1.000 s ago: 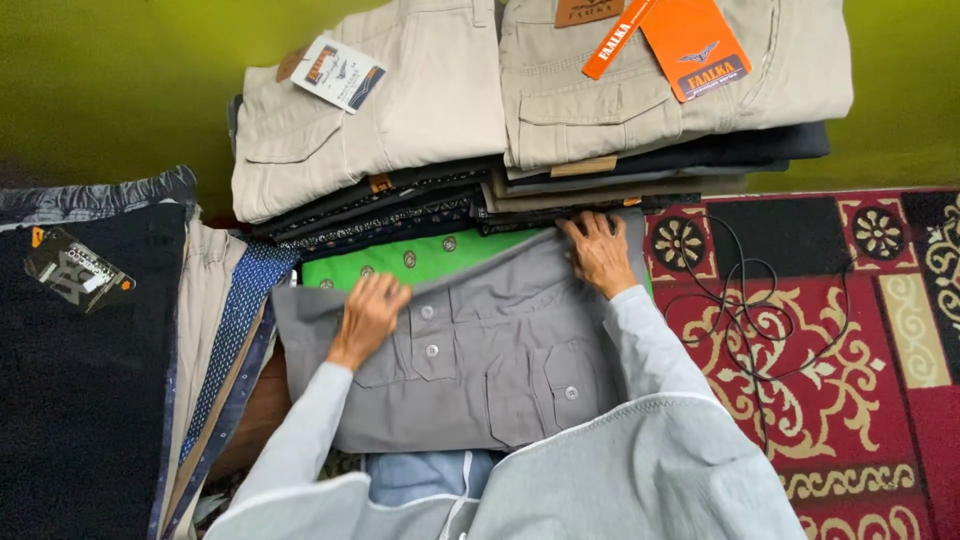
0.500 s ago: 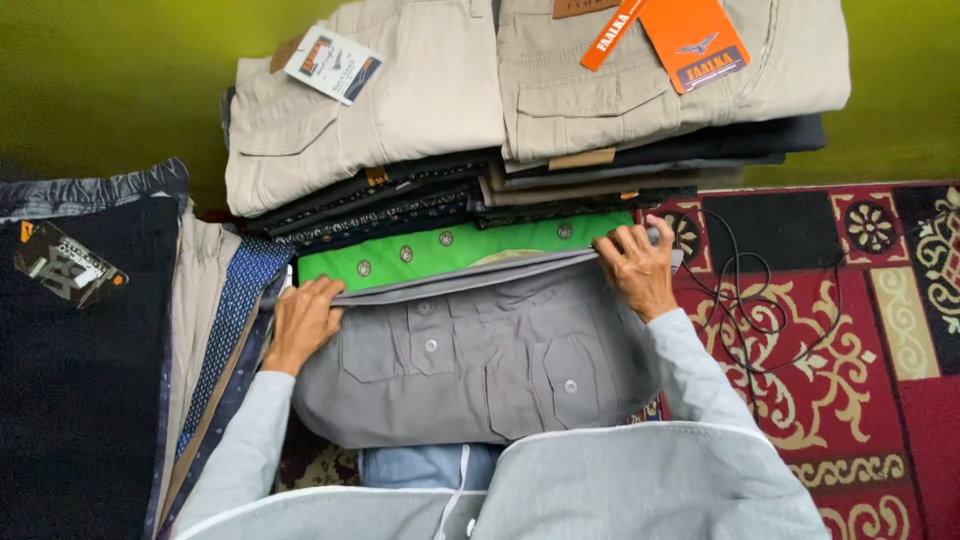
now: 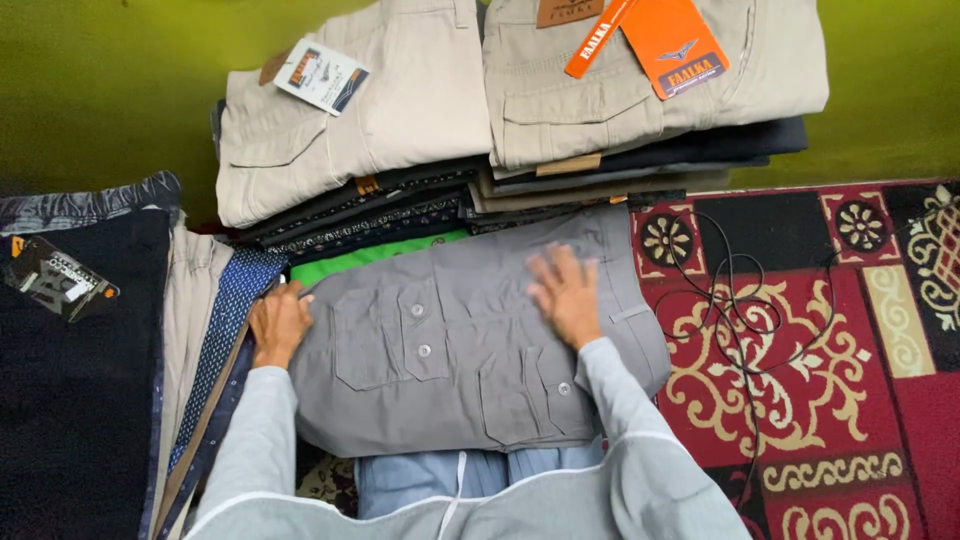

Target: Folding and stacking several pairs of trousers in a retail environment.

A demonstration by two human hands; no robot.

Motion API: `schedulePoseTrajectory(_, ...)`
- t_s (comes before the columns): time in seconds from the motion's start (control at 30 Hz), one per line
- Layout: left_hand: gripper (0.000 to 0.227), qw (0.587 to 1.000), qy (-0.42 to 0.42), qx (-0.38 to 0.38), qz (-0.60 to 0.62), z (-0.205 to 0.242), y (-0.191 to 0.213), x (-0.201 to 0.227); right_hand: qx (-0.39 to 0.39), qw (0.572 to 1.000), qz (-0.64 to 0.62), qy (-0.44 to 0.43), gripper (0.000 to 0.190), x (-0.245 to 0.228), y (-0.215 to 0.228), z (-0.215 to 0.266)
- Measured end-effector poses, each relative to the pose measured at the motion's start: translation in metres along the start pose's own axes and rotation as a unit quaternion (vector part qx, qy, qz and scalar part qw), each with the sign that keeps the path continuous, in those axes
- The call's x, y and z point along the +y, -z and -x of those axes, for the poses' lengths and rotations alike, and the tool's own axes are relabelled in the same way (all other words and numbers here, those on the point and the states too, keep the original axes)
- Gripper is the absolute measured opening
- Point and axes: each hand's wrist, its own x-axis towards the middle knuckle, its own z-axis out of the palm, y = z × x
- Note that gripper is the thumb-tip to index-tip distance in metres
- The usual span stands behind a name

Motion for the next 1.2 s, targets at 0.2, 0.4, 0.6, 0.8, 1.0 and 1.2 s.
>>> schedulePoseTrajectory(0.2,0.026,0.999,0.029,-0.010,-0.030,-0.002,0.001,0.000,0.093,0.991,0.042,-0.089,0.047,0.019,-0.036,-0.013)
schedulePoseTrajectory(0.4,0.062,0.999,0.011,0.044,-0.027,0.025,0.045,0.034,0.105,0.994,0.002,-0.032,0.038,0.004,-0.038,-0.015)
schedulePoseTrajectory(0.6,0.022,0.950,-0.044,0.285,-0.123,0.039,0.008,0.102,0.143,0.981,0.073,-0.110,0.052,0.006,-0.050,-0.033)
schedulePoseTrajectory(0.8,0.045,0.929,-0.315,0.114,0.158,0.082,-0.001,0.301,0.035,0.998,-0.030,-0.050,0.058,-0.029,-0.056,-0.009)
schedulePoseTrajectory(1.0,0.067,0.955,-0.231,0.110,0.149,0.055,-0.006,0.255,0.036,0.996,-0.028,-0.080,0.060,-0.030,-0.047,-0.003)
schedulePoseTrajectory(1.2,0.072,0.977,-0.161,0.091,0.107,0.040,-0.023,0.256,0.021,0.995,-0.029,-0.090,0.058,-0.033,-0.046,-0.005)
